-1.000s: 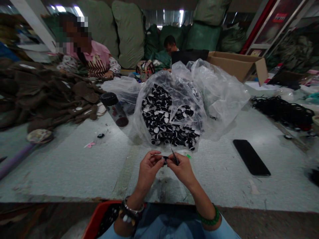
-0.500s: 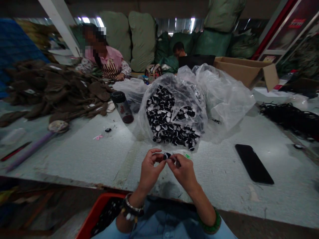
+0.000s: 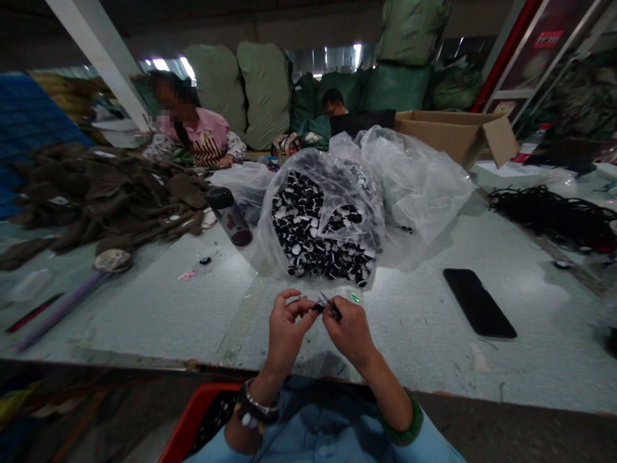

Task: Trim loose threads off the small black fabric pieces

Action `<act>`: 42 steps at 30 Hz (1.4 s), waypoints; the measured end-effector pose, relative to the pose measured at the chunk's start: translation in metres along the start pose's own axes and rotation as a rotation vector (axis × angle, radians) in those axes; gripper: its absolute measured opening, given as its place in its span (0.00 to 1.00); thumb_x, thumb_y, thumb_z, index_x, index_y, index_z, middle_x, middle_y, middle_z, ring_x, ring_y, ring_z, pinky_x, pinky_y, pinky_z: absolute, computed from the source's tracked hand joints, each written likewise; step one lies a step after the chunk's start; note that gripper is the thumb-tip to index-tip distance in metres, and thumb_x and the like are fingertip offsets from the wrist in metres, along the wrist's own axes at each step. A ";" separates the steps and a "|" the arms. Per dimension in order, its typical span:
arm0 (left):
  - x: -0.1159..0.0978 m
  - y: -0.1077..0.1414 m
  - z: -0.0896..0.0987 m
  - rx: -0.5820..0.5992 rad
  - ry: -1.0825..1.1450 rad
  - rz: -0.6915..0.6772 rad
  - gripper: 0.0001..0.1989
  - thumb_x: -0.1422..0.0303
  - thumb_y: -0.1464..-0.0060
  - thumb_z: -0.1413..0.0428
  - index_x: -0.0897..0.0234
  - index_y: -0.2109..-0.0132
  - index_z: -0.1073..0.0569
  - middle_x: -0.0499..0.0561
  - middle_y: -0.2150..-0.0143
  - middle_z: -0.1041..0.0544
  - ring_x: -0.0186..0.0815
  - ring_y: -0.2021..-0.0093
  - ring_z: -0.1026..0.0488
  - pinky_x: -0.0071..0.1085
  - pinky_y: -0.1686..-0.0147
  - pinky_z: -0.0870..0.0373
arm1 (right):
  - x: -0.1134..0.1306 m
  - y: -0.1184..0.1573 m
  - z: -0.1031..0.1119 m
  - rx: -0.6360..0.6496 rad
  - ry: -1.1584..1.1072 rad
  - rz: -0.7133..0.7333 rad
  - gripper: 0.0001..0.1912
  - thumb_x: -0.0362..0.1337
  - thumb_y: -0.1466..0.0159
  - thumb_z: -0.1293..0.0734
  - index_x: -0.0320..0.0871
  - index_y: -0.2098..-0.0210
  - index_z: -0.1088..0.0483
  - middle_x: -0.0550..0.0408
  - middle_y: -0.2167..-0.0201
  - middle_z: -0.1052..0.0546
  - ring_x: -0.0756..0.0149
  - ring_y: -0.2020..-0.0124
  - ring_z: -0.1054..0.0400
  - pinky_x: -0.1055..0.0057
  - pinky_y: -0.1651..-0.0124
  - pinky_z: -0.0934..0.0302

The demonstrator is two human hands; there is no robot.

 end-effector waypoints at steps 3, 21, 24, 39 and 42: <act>0.007 -0.004 0.005 0.060 0.272 0.192 0.22 0.78 0.63 0.44 0.63 0.59 0.43 0.45 0.73 0.27 0.29 0.72 0.31 0.26 0.68 0.37 | 0.003 -0.002 -0.001 -0.003 -0.022 -0.011 0.06 0.29 0.48 0.44 0.42 0.81 0.42 0.58 0.83 0.37 0.70 0.79 0.43 0.75 0.75 0.53; 0.011 -0.017 0.014 0.258 0.453 0.315 0.16 0.76 0.57 0.46 0.64 0.60 0.41 0.45 0.76 0.32 0.23 0.81 0.39 0.21 0.80 0.45 | -0.022 -0.013 -0.034 0.189 -0.567 -0.241 0.12 0.35 0.44 0.44 0.40 0.82 0.38 0.62 0.87 0.37 0.76 0.85 0.47 0.78 0.80 0.51; 0.016 -0.020 0.017 0.243 0.381 0.294 0.15 0.75 0.57 0.46 0.65 0.61 0.40 0.45 0.78 0.32 0.23 0.82 0.40 0.21 0.81 0.47 | -0.026 -0.016 -0.023 0.054 -0.435 -0.204 0.10 0.36 0.45 0.42 0.40 0.79 0.37 0.61 0.86 0.37 0.75 0.83 0.44 0.78 0.78 0.49; 0.010 -0.020 0.013 0.385 -0.101 -0.006 0.14 0.77 0.59 0.47 0.63 0.63 0.39 0.46 0.71 0.36 0.28 0.69 0.37 0.25 0.69 0.41 | -0.012 -0.013 -0.018 0.213 -0.163 0.059 0.08 0.31 0.46 0.42 0.40 0.81 0.38 0.61 0.85 0.39 0.75 0.82 0.45 0.79 0.77 0.53; 0.013 -0.020 0.011 0.322 -0.162 -0.020 0.11 0.77 0.59 0.48 0.64 0.66 0.39 0.45 0.73 0.36 0.28 0.71 0.37 0.24 0.71 0.40 | -0.015 -0.013 -0.016 0.212 -0.257 0.000 0.09 0.32 0.46 0.42 0.39 0.82 0.38 0.63 0.87 0.41 0.76 0.84 0.47 0.80 0.79 0.54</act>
Point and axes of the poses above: each hand's wrist, its own y-axis away from the middle knuckle, its own z-axis out of the back of the hand, x = y × z, the point moved 2 cm from there along -y, towards the middle knuckle
